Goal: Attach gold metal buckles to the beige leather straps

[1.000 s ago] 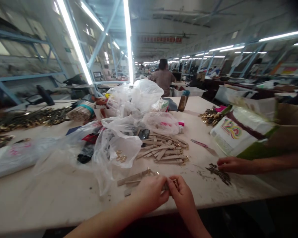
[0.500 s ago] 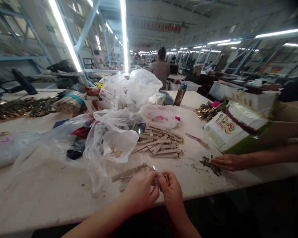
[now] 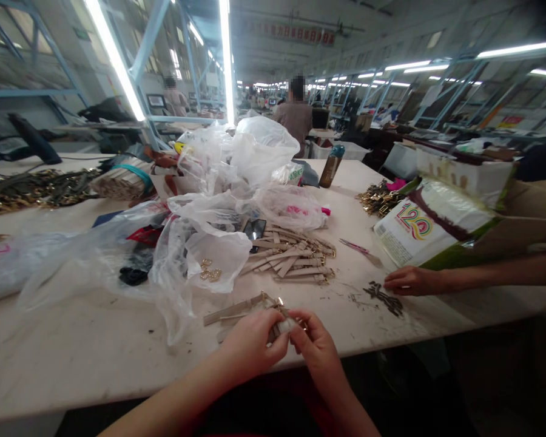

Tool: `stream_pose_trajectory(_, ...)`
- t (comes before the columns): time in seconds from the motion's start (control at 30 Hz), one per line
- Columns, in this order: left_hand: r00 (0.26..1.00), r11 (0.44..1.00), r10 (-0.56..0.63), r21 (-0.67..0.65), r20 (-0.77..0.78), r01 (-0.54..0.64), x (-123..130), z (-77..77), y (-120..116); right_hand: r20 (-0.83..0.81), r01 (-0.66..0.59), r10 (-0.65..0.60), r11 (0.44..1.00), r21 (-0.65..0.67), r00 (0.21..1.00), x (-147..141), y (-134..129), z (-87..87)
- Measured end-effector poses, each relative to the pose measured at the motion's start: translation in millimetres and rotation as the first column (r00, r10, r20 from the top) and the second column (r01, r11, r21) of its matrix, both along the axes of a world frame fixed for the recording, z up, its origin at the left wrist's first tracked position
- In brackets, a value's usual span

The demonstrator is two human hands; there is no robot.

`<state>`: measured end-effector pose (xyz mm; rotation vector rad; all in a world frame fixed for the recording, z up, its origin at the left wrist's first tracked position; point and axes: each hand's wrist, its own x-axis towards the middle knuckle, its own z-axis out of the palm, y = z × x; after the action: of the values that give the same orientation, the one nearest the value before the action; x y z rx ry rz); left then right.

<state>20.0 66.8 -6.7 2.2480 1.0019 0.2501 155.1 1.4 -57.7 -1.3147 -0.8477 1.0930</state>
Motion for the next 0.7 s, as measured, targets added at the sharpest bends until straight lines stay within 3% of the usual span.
stream_pose_trajectory(0.1, 0.999, 0.999, -0.042, -0.015, -0.021, 0.042, -4, 1.8, -1, 0.059, -0.164, 0.167, 0.985, -0.045, 0.984, 12, -6, 2.6)
stream_pose_trajectory(0.17, 0.997, 0.997, -0.075, -0.029, -0.035, 0.074, -6, 4.6, -2, 0.026, -0.205, 0.208, 0.975, -0.083, 0.978, 15, -8, 3.6)
stream_pose_trajectory(0.33, 0.991, 0.991, -0.132, -0.015, 0.013, 0.132, -5, 14.1, -6, -0.163, -0.111, 0.100, 0.992, -0.063, 0.981, 5, -11, 2.4)
stream_pose_trajectory(0.47, 0.984, 0.987, -0.155, -0.037, 0.084, 0.159, -3, 14.0, -6, -0.419, -0.076, 0.040, 0.995, -0.071, 0.907, -4, -13, 1.0)
stream_pose_trajectory(0.53, 0.993, 0.995, -0.097, -0.003, 0.072, 0.097, -2, 9.6, -6, -0.406, -0.013, -0.024, 0.996, -0.088, 0.914, -5, -14, 1.1)
stream_pose_trajectory(0.63, 0.999, 0.999, -0.003, 0.050, 0.038, 0.001, -1, 3.5, -7, -0.253, 0.090, -0.117, 0.989, -0.114, 0.960, -4, -15, 2.2)
stream_pose_trajectory(0.7, 1.000, 0.999, -0.003, 0.032, 0.027, 0.002, -1, 3.2, -7, -0.276, 0.094, -0.124, 0.988, -0.120, 0.953, -3, -15, 3.0)
